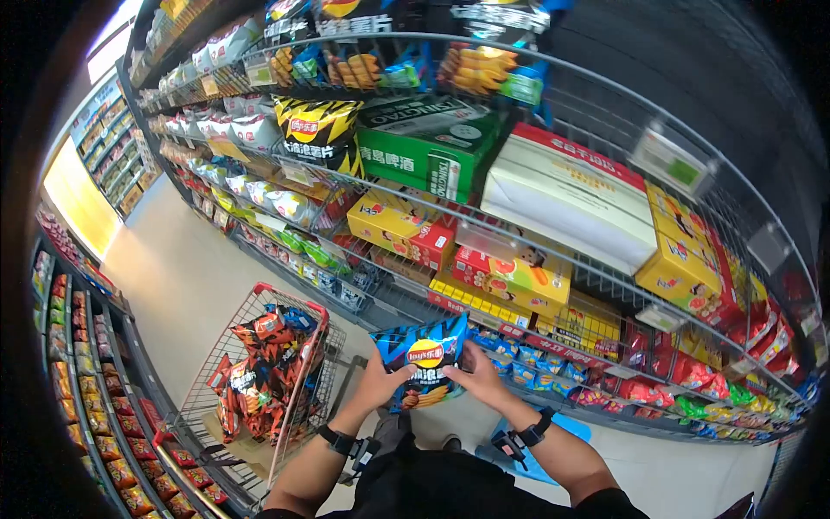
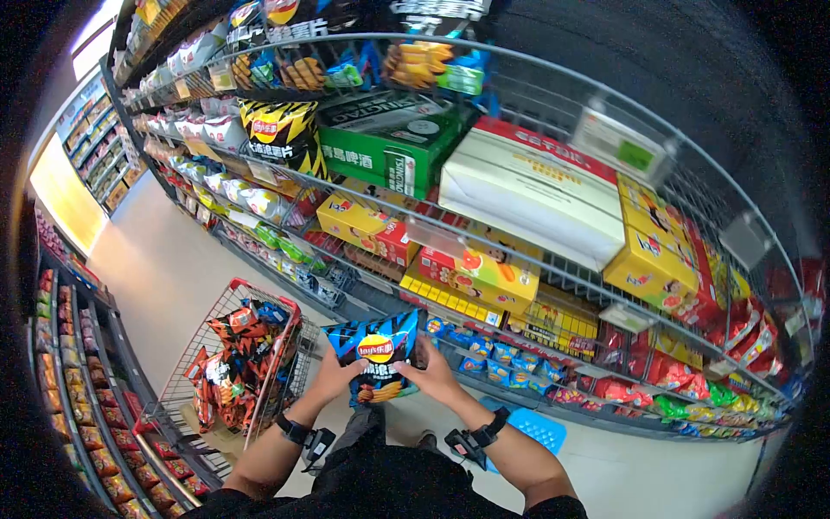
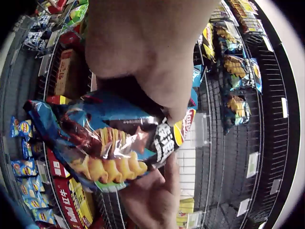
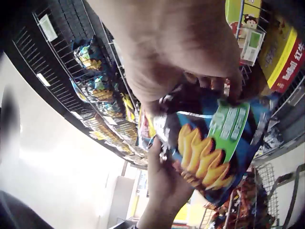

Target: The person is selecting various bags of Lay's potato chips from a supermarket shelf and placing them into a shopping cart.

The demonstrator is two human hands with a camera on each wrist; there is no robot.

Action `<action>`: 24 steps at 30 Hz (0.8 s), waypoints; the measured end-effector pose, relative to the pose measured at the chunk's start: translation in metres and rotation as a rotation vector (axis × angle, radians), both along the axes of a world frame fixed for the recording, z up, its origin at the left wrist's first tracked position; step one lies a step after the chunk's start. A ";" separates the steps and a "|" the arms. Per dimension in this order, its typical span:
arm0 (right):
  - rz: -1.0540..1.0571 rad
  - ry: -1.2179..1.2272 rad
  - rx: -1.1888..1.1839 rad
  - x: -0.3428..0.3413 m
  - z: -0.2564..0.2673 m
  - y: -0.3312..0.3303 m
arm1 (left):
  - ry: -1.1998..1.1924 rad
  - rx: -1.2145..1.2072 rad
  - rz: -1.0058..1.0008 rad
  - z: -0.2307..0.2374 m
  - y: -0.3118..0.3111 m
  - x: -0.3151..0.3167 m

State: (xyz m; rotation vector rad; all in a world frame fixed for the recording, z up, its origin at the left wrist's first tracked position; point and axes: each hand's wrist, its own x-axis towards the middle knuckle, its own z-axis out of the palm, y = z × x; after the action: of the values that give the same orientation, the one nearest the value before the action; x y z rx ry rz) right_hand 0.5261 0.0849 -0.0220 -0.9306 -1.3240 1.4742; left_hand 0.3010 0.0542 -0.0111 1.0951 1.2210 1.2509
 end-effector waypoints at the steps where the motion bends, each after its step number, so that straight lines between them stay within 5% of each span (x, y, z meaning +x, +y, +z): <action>1: 0.094 -0.011 -0.071 -0.003 0.002 0.013 | -0.030 -0.039 -0.077 -0.005 0.012 -0.013; 3: 0.157 -0.052 -0.111 -0.022 0.004 0.038 | -0.083 -0.082 -0.170 -0.011 0.037 -0.038; 7: 0.074 -0.243 0.072 -0.092 0.036 0.099 | 0.478 0.344 0.004 0.026 0.109 -0.101; 12: -0.057 -0.272 0.196 -0.181 0.042 0.175 | 0.368 0.414 0.102 0.036 0.184 -0.169; 18: -0.025 -0.404 0.166 -0.258 -0.011 0.265 | 0.506 0.364 0.271 -0.022 0.272 -0.239; 19: -0.154 -0.833 0.383 -0.261 -0.026 0.260 | 0.513 0.314 0.339 -0.026 0.277 -0.248; 20: -0.135 -0.816 0.389 -0.258 -0.034 0.270 | 0.518 0.264 0.406 -0.030 0.283 -0.253; 22: 0.195 -0.567 0.047 -0.252 0.047 0.236 | 0.493 0.287 0.421 -0.001 0.270 -0.257; 24: 0.256 -0.469 0.146 -0.239 0.098 0.233 | 0.158 0.283 0.184 0.033 0.261 -0.267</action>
State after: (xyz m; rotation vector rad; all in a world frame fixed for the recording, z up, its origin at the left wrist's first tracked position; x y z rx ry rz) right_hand 0.2868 0.3178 0.0762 -1.0817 -1.9260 1.3690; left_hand 0.0345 0.3153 0.0220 1.3306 1.3134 1.5365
